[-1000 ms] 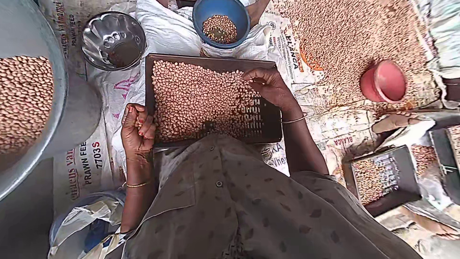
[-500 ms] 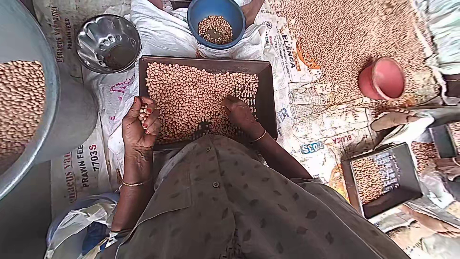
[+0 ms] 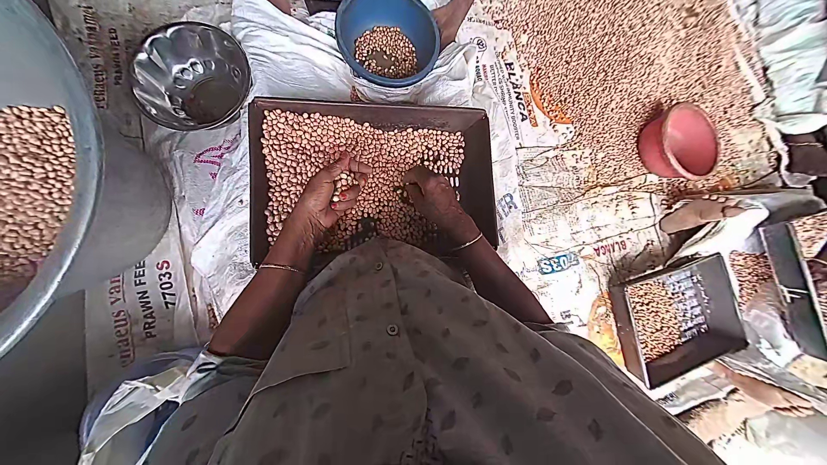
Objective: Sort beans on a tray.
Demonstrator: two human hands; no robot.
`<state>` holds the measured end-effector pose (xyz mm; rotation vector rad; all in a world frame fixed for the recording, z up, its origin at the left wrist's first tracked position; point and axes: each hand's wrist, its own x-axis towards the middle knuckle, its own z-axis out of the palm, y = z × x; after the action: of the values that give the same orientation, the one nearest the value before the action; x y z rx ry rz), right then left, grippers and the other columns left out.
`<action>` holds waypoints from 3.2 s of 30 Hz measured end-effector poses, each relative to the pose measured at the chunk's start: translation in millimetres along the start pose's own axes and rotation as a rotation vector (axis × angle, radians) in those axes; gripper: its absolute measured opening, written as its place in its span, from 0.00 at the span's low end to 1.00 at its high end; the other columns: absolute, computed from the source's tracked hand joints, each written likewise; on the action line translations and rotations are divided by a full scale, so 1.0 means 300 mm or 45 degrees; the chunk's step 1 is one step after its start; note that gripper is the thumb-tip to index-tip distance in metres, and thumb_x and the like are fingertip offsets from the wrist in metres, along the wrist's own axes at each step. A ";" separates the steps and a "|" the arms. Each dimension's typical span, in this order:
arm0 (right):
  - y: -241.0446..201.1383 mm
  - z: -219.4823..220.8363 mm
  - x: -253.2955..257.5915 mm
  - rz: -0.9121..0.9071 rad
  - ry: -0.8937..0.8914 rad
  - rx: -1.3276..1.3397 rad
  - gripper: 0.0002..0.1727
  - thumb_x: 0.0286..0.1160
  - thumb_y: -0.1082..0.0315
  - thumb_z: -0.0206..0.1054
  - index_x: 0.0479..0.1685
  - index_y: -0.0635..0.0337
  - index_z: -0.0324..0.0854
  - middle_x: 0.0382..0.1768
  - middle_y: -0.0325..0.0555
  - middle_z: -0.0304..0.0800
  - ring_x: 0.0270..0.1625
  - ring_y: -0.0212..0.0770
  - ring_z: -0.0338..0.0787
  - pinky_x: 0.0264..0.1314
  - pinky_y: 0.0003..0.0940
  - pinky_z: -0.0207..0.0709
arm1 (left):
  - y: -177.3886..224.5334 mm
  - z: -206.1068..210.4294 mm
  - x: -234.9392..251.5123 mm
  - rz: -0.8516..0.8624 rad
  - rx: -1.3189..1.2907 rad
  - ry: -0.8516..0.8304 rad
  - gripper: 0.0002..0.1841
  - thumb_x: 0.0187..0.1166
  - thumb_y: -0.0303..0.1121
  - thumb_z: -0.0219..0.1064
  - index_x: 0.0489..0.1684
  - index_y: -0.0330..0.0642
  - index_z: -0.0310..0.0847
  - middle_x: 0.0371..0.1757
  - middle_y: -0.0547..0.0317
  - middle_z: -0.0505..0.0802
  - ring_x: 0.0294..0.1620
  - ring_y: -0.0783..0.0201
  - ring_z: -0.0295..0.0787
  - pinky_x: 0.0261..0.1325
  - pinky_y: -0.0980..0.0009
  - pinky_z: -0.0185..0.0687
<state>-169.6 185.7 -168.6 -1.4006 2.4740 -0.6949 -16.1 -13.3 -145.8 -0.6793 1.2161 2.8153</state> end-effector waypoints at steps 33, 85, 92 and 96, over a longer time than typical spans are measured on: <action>-0.084 -0.047 0.036 -0.009 -0.176 -0.162 0.11 0.77 0.70 0.63 0.49 0.66 0.87 0.49 0.60 0.91 0.52 0.58 0.93 0.54 0.58 0.83 | -0.007 -0.006 0.019 0.016 0.140 -0.016 0.30 0.96 0.50 0.34 0.51 0.43 0.83 0.30 0.65 0.87 0.10 0.81 0.63 0.10 0.88 0.58; -0.240 0.135 -0.007 -0.259 -0.238 -0.328 0.11 0.80 0.69 0.64 0.52 0.65 0.88 0.59 0.61 0.89 0.59 0.62 0.91 0.44 0.54 0.86 | 0.033 -0.012 0.005 0.287 -0.224 0.133 0.21 0.96 0.41 0.37 0.33 0.51 0.74 0.18 0.74 0.73 0.08 0.81 0.57 0.10 0.88 0.52; -0.242 0.023 -0.004 -0.129 0.186 0.362 0.09 0.79 0.73 0.68 0.51 0.67 0.87 0.44 0.54 0.90 0.33 0.42 0.88 0.37 0.36 0.84 | 0.024 -0.004 0.005 0.075 0.101 0.070 0.31 0.96 0.54 0.33 0.41 0.46 0.82 0.23 0.68 0.83 0.10 0.79 0.63 0.10 0.86 0.54; -0.296 -0.012 -0.001 -0.134 0.231 0.818 0.12 0.83 0.76 0.64 0.60 0.70 0.84 0.46 0.54 0.92 0.39 0.35 0.92 0.46 0.27 0.89 | 0.021 0.014 0.004 -0.073 0.095 0.071 0.25 0.95 0.52 0.40 0.38 0.49 0.79 0.20 0.69 0.81 0.09 0.80 0.62 0.10 0.85 0.54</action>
<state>-104.4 148.3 -121.4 -1.2465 2.0052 -1.5262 -19.9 -15.0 -139.5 -0.7795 1.2815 2.7076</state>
